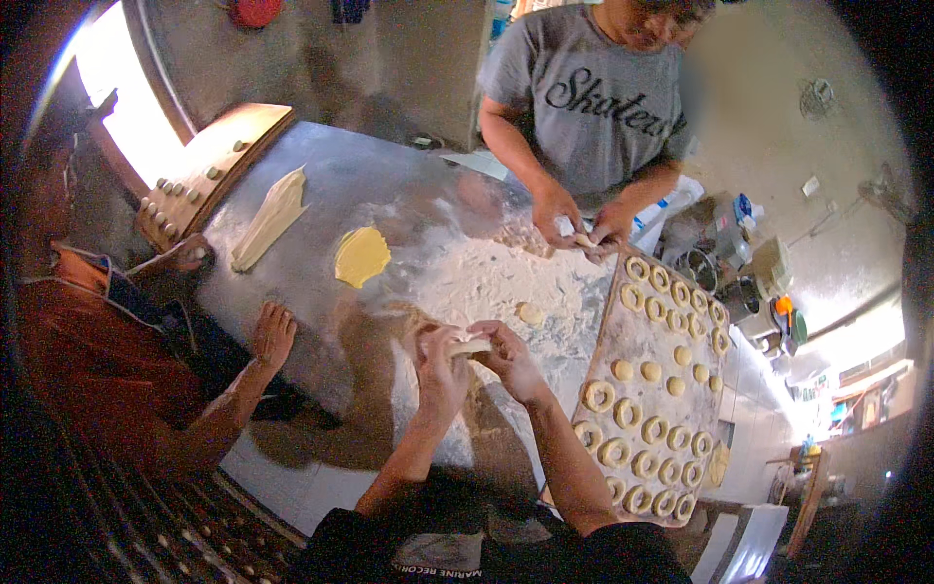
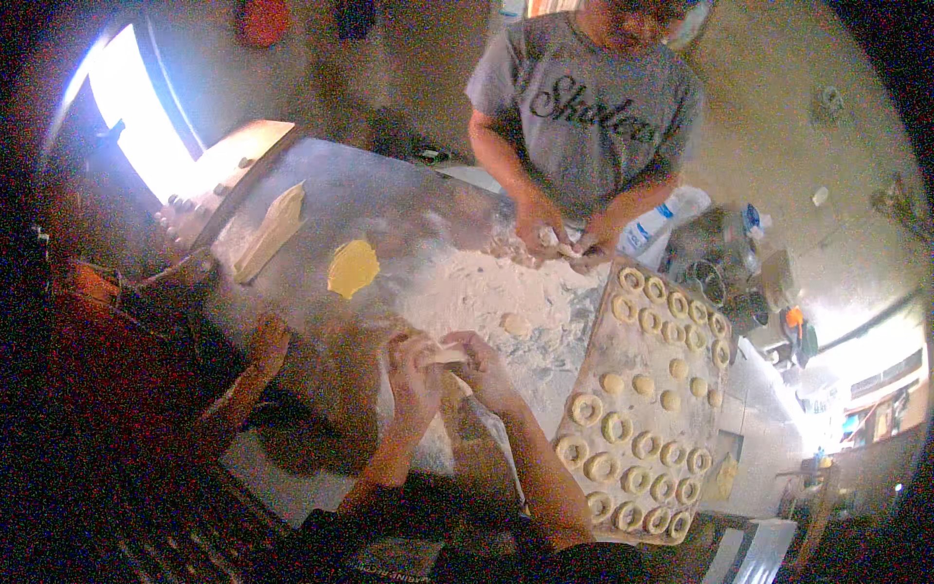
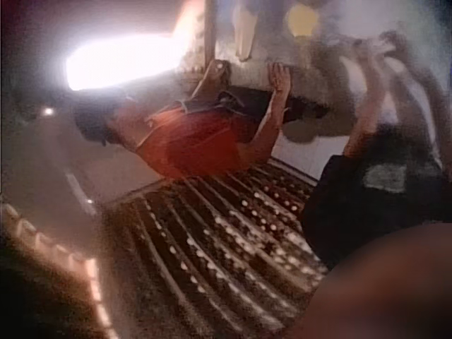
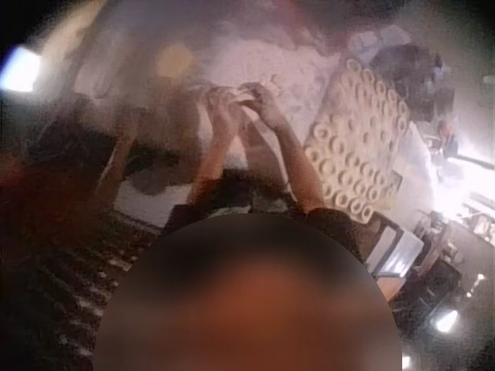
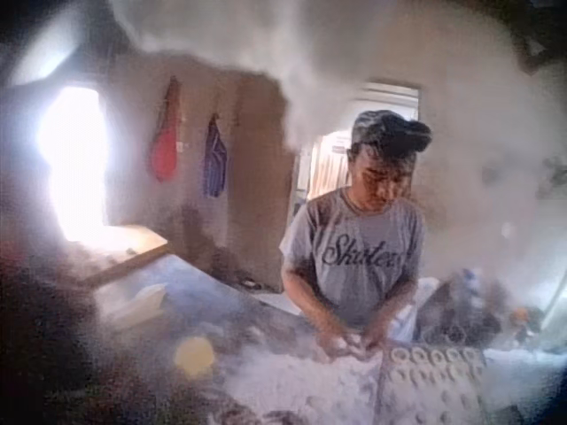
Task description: The person shapes small dough pieces into ring forms by hand and places them onto a wooden board. They then carry the board to a multi-tiered rack and place it among other boards. The person returns to the table and continues shaping more dough pieces.
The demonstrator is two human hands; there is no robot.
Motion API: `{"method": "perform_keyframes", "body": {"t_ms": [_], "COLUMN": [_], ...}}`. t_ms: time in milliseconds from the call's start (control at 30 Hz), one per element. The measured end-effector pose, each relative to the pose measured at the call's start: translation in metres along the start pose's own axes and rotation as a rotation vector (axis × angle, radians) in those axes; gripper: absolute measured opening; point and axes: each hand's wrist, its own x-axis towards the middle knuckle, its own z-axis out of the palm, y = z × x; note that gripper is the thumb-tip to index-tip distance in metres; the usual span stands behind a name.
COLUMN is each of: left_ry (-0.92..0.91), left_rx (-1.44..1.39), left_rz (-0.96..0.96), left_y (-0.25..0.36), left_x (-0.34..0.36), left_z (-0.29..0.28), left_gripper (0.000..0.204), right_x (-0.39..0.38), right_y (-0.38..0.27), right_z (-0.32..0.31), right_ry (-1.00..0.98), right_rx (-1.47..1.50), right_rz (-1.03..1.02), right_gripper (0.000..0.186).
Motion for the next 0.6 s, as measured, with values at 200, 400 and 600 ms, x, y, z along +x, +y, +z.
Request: {"method": "perform_keyframes", "body": {"t_ms": [200,400,600], "left_ry": [-0.035,-0.158,-0.294], "left_rx": [-1.111,-0.402,-0.336], "left_rz": [-0.452,-0.145,-0.002], "left_y": [0.032,0.078,0.17], "left_x": [-0.028,-0.055,-0.086], "left_z": [0.042,0.104,0.179], "left_gripper": [0.052,0.036,0.022], "right_x": [-0.041,-0.099,-0.191], "right_y": [-0.004,-0.035,-0.065], "right_z": [-0.043,-0.088,-0.173], "right_ry": [0.206,0.24,0.484], "right_rx": [0.03,-0.041,0.422], "right_rz": [-0.045,-0.108,-0.038], "right_gripper": [0.031,0.039,0.051]}}
